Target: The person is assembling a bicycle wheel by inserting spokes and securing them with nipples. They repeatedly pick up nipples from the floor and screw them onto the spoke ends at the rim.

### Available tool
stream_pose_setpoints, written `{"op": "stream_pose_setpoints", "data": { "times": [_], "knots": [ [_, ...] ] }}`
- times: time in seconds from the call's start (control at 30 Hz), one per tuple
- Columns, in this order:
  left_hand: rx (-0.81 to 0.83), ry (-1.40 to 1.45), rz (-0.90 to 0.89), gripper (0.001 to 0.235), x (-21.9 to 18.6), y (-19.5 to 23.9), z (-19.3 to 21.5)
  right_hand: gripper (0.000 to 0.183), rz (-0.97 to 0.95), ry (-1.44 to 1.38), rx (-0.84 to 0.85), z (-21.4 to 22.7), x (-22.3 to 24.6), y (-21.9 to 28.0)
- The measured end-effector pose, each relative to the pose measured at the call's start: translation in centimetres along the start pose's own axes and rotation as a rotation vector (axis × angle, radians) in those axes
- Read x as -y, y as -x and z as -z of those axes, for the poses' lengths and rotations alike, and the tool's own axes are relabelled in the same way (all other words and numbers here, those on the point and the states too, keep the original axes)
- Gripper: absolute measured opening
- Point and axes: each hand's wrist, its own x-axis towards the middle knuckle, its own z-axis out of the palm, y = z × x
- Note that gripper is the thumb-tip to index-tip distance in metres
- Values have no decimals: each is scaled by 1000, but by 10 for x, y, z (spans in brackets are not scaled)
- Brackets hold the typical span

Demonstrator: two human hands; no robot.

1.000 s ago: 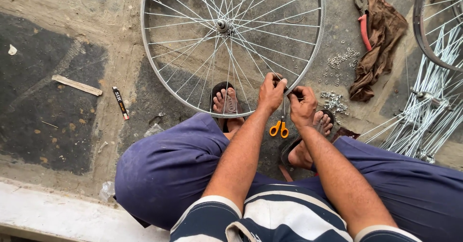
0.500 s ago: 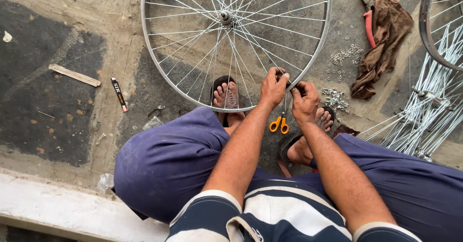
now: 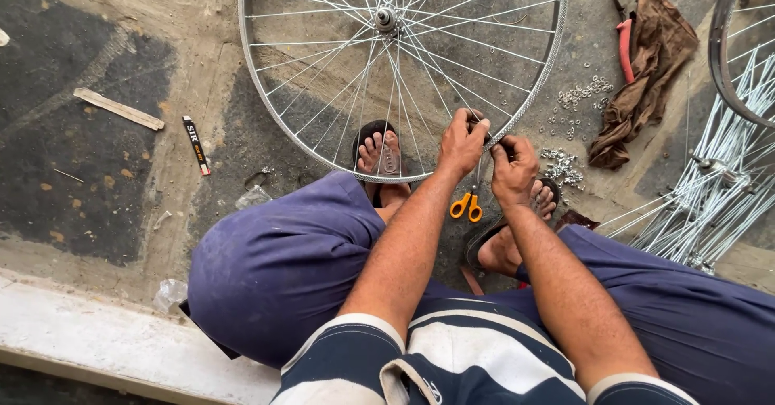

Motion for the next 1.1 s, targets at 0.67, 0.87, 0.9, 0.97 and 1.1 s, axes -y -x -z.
{"op": "stream_pose_setpoints", "data": {
  "times": [0.67, 0.87, 0.9, 0.97, 1.1],
  "knots": [
    [-6, -41, -5, 34, 6, -5, -3, 13, -63, -44, 3, -7, -17, 2],
    [-7, -53, -11, 35, 5, -7, -3, 14, -34, -93, -3, -7, -10, -1],
    [-8, -56, -13, 35, 6, -6, -3, 12, -68, -131, 9, -7, -10, 0],
    [1, -54, 2, 35, 6, -5, -5, 11, -66, -107, 8, -5, -10, 1],
    [-3, -57, -3, 36, 5, -7, -3, 11, -41, -54, 16, -6, -9, -2]
  ]
}}
